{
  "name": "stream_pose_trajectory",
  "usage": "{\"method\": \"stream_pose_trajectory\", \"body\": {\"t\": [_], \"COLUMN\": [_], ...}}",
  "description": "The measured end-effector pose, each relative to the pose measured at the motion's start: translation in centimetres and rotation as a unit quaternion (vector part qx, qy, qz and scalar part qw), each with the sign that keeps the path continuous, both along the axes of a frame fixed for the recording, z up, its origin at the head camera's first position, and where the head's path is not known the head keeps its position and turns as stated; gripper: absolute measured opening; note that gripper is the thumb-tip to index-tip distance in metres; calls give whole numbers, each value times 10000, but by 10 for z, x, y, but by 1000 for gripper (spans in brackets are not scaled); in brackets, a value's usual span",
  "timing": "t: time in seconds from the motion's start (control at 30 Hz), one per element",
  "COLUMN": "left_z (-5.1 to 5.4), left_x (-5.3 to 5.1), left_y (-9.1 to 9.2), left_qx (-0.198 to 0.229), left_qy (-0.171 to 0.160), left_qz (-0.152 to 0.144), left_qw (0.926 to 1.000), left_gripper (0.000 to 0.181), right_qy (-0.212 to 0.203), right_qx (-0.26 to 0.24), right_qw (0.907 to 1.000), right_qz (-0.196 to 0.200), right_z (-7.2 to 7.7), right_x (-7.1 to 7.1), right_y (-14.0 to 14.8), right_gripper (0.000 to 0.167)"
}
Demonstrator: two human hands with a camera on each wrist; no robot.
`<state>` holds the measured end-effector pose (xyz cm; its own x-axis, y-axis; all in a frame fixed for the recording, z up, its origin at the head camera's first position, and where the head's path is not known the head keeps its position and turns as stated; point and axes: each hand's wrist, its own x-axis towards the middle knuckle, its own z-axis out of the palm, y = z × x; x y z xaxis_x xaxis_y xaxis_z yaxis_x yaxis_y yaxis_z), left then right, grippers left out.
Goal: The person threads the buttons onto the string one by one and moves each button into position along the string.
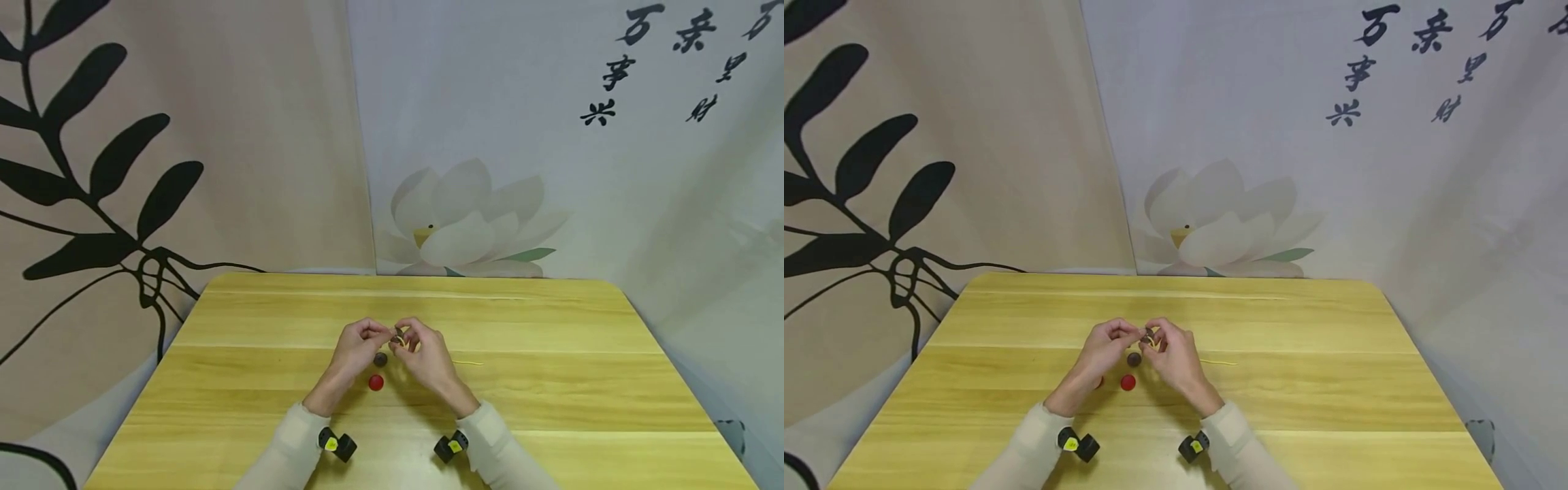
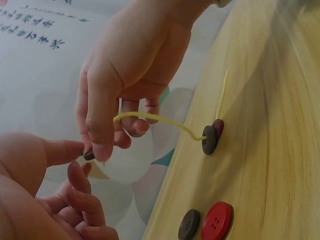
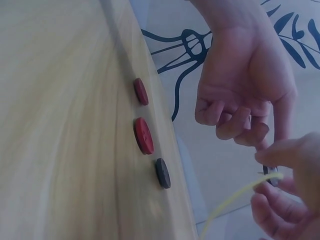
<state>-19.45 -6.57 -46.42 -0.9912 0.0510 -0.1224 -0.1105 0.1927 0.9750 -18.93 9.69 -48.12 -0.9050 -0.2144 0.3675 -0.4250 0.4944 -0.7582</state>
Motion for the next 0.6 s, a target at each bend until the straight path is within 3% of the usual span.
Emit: {"method": "stream_pose_trajectory", "body": {"t": [0.13,0.37,0.6], "left_z": [-1,-7,-8], "left_x": [0,4,2], "left_y": [-2,-9,-11], "left_qx": [-118,-201,-233], "left_qy": [-80,-273,-209], "left_qz": [37,-185,-311], "left_qw": [9999,9993,9990], "left_gripper": [21,30,32], "right_qy": [-127,-435,-536], "right_qx": [-94,-204,-398], "right_qw": [9999,9988,9976], "right_qz": [-53,-33,172], "right_z": [0,-1,3], "right_x": [1,3,4], "right_y": [1,3,3], "right_gripper": [29,29,31]}}
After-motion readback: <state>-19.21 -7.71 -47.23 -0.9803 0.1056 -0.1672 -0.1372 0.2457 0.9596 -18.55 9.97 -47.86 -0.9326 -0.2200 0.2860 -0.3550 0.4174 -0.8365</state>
